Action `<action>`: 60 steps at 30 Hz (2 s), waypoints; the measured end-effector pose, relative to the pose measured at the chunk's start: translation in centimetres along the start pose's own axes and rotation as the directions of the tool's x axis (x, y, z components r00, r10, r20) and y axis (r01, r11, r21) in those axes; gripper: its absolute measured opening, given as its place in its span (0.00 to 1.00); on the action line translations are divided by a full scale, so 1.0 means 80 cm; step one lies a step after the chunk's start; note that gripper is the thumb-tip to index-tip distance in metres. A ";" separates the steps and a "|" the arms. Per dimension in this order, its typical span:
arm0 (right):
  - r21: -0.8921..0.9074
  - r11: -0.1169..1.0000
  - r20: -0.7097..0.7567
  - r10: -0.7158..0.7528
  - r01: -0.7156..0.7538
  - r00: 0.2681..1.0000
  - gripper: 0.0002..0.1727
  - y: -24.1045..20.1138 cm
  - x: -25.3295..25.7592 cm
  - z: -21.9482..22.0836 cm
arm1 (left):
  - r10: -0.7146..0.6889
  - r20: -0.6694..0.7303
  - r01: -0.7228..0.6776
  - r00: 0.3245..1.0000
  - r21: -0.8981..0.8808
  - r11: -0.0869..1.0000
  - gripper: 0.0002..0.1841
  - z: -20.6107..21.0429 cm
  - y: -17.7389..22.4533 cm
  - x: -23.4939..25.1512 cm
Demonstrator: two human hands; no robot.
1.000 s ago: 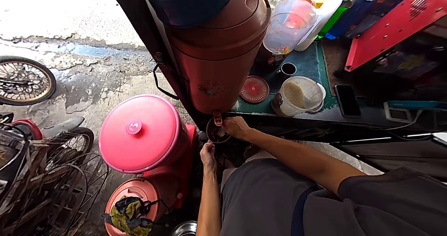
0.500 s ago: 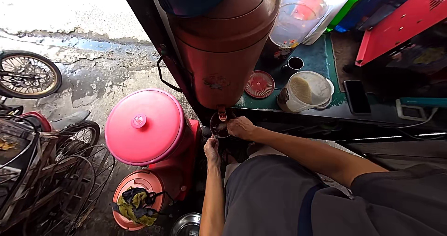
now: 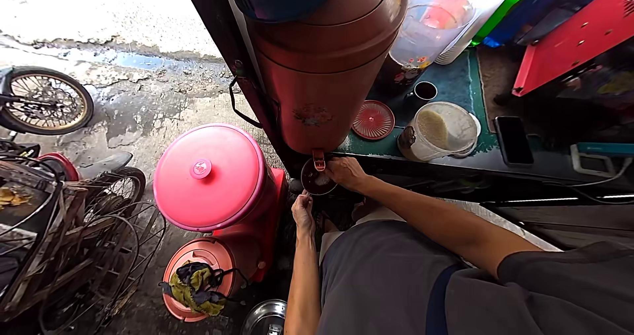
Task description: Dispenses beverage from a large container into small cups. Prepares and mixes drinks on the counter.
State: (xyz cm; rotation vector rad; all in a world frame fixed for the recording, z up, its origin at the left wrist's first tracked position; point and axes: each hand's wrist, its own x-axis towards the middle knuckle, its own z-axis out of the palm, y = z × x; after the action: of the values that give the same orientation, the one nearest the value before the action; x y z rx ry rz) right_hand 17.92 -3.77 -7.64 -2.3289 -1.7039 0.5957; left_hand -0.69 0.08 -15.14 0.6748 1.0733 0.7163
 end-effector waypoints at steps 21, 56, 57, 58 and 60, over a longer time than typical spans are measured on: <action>-0.083 0.996 -0.014 0.009 -0.010 1.000 0.17 -0.001 0.001 0.002 | -0.002 -0.006 0.002 1.000 -0.020 1.000 0.11 -0.002 0.000 0.000; -0.078 0.981 0.259 -0.151 0.177 0.954 0.23 -0.019 -0.019 -0.019 | 0.001 -0.008 -0.002 1.000 -0.020 1.000 0.12 -0.002 0.002 -0.003; -0.076 0.985 0.188 -0.140 0.156 0.972 0.23 -0.013 -0.018 -0.016 | 0.001 -0.012 -0.001 1.000 -0.022 1.000 0.12 -0.002 0.001 -0.002; -0.080 0.988 0.112 -0.124 0.133 0.986 0.21 -0.008 -0.016 -0.010 | -0.001 -0.013 0.000 1.000 -0.023 1.000 0.11 -0.002 0.000 -0.002; -0.109 0.991 0.030 -0.078 0.080 0.997 0.19 0.000 -0.014 -0.001 | 0.001 -0.016 -0.001 1.000 -0.020 1.000 0.12 -0.002 -0.001 -0.001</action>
State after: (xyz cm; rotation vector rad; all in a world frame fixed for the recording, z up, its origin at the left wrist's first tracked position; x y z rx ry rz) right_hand 17.63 -4.83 -7.34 -2.3225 -1.8757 0.5320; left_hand -0.86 -0.02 -15.21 0.6538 1.0798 0.7335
